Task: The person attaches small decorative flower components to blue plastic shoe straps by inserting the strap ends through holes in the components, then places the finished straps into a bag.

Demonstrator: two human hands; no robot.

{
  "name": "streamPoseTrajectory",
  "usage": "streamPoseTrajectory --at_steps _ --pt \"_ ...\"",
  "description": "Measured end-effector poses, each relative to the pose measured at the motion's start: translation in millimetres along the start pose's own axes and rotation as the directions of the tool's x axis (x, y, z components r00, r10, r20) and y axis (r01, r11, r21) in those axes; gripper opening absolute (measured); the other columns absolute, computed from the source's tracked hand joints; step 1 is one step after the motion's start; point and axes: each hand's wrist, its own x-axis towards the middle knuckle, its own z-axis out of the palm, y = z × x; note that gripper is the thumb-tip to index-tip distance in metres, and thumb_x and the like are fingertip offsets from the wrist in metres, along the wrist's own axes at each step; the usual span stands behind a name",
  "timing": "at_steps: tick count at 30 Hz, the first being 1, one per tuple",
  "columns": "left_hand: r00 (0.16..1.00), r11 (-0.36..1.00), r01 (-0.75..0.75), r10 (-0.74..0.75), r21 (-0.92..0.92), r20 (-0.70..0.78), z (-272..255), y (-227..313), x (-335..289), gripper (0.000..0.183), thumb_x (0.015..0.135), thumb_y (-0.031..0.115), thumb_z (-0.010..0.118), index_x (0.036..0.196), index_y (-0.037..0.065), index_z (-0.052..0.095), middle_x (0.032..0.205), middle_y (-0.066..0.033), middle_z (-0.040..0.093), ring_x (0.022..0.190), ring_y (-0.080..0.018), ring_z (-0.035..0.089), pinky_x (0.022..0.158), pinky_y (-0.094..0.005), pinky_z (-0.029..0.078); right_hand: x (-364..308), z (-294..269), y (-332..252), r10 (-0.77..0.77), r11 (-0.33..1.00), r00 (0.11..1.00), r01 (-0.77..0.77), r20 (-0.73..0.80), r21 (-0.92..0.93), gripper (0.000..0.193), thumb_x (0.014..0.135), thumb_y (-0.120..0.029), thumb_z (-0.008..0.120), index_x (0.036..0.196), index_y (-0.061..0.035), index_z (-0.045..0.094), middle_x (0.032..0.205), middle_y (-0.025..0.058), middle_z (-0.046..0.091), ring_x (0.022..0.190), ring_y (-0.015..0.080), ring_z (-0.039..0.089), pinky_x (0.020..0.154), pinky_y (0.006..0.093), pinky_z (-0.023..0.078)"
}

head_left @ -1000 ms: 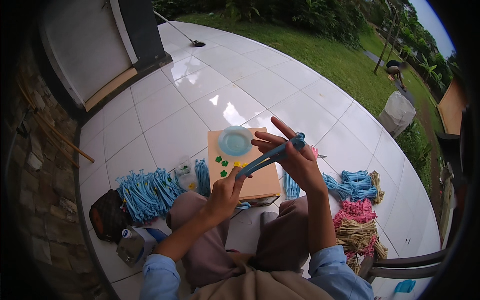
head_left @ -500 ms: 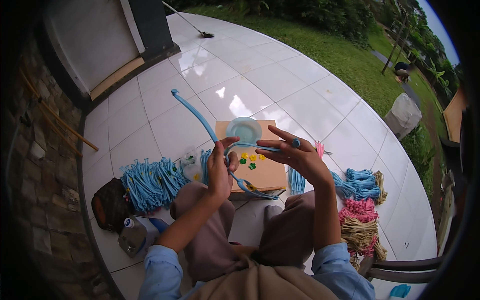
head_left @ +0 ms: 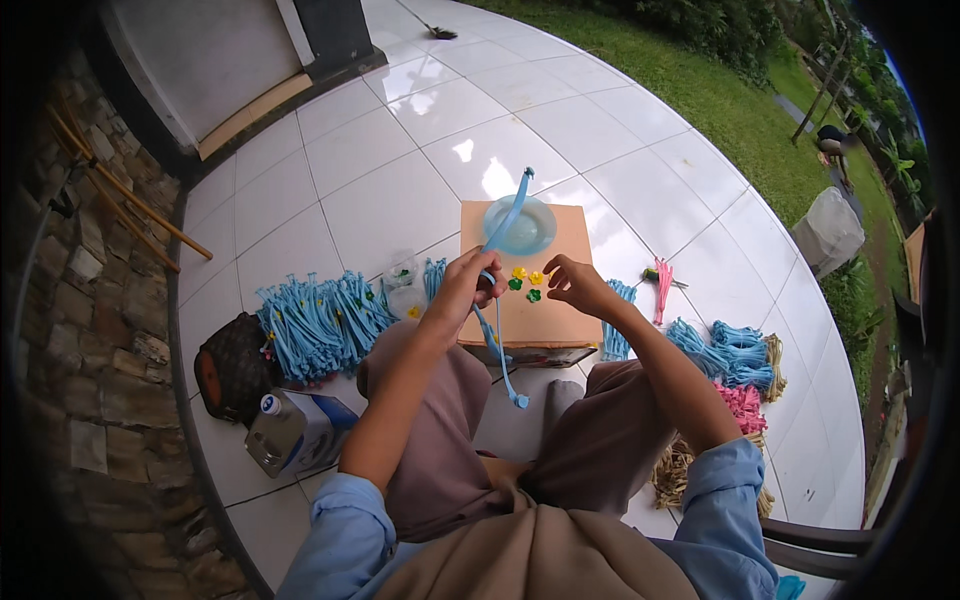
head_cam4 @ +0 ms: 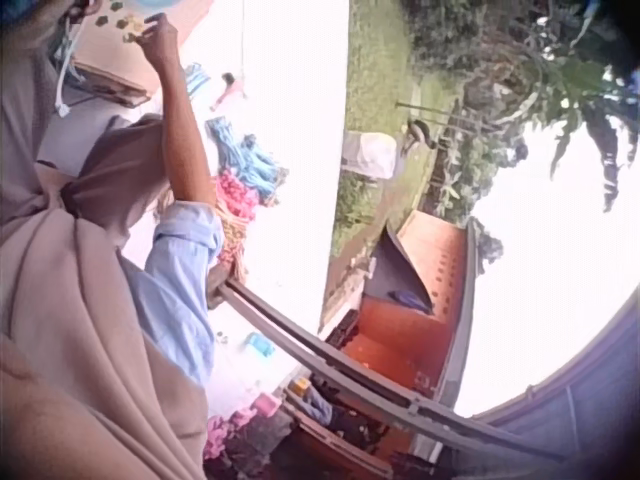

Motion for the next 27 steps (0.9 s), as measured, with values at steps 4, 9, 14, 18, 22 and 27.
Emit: streamPoseTrajectory --at_steps 4,9,14,18,22,27 --pt "0.998 0.997 -0.048 0.046 0.068 0.037 -1 -9 3 0.025 0.088 0.033 0.046 0.078 0.01 0.049 0.058 0.0009 0.049 0.045 -0.0028 0.034 0.044 -0.0172 0.027 11 22 18 -0.269 0.926 0.963 0.26 0.005 -0.272 0.036 0.071 -0.003 0.064 0.1 -0.0037 0.043 0.096 0.0161 0.055 0.098 0.031 0.051 0.082 0.0384 0.043" --pt "0.999 0.995 -0.009 0.013 0.096 -0.035 -11 -9 2 0.027 0.085 0.038 0.054 0.079 0.012 0.05 0.057 0.0037 0.046 0.047 -0.0025 0.033 0.044 -0.0175 0.026 17 27 25 -0.299 0.916 0.954 0.296 0.032 -0.27 0.031 0.073 -0.002 0.06 0.097 -0.0036 0.04 0.095 0.0165 0.055 0.097 0.0325 0.05 0.081 0.0403 0.042" --pt "0.999 0.994 0.016 -0.011 0.107 -0.049 -8 -3 -1 0.026 0.085 0.037 0.054 0.078 0.012 0.05 0.059 0.0034 0.048 0.048 -0.0018 0.033 0.045 -0.0165 0.025 18 33 26 -0.299 0.919 0.953 0.3 0.044 -0.255 0.031 0.074 -0.003 0.058 0.098 -0.0036 0.04 0.092 0.0172 0.055 0.093 0.0333 0.052 0.078 0.0416 0.042" --pt "0.999 0.995 -0.008 0.012 0.1 -0.041 -10 -6 4 0.027 0.084 0.037 0.056 0.084 0.01 0.054 0.061 0.0011 0.054 0.046 -0.0025 0.035 0.045 -0.0175 0.027 19 30 21 -0.288 0.916 0.955 0.295 0.064 -0.272 0.032 0.073 -0.001 0.058 0.099 -0.0041 0.039 0.091 0.0156 0.054 0.09 0.0318 0.053 0.076 0.0405 0.043" --pt "0.997 0.994 -0.008 0.016 0.105 -0.073 -5 -1 1 0.025 0.085 0.035 0.055 0.084 0.01 0.053 0.06 0.0026 0.051 0.049 -0.0017 0.034 0.047 -0.0161 0.026 13 10 -7 -0.367 0.921 0.93 0.357 -0.035 -0.159 0.038 0.072 0.0 0.061 0.102 -0.004 0.038 0.087 0.0119 0.051 0.085 0.027 0.054 0.075 0.0364 0.044" --pt "0.984 0.968 -0.133 0.155 0.212 -0.091 -1 -4 -3 0.031 0.082 0.036 0.059 0.091 0.006 0.055 0.055 0.0019 0.05 0.05 -0.0024 0.041 0.048 -0.0177 0.028 -22 -15 -78 -0.503 0.864 0.833 0.476 -0.228 -0.166 0.04 0.07 0.001 0.063 0.102 -0.0034 0.04 0.088 0.0108 0.051 0.085 0.0236 0.053 0.077 0.0324 0.044"
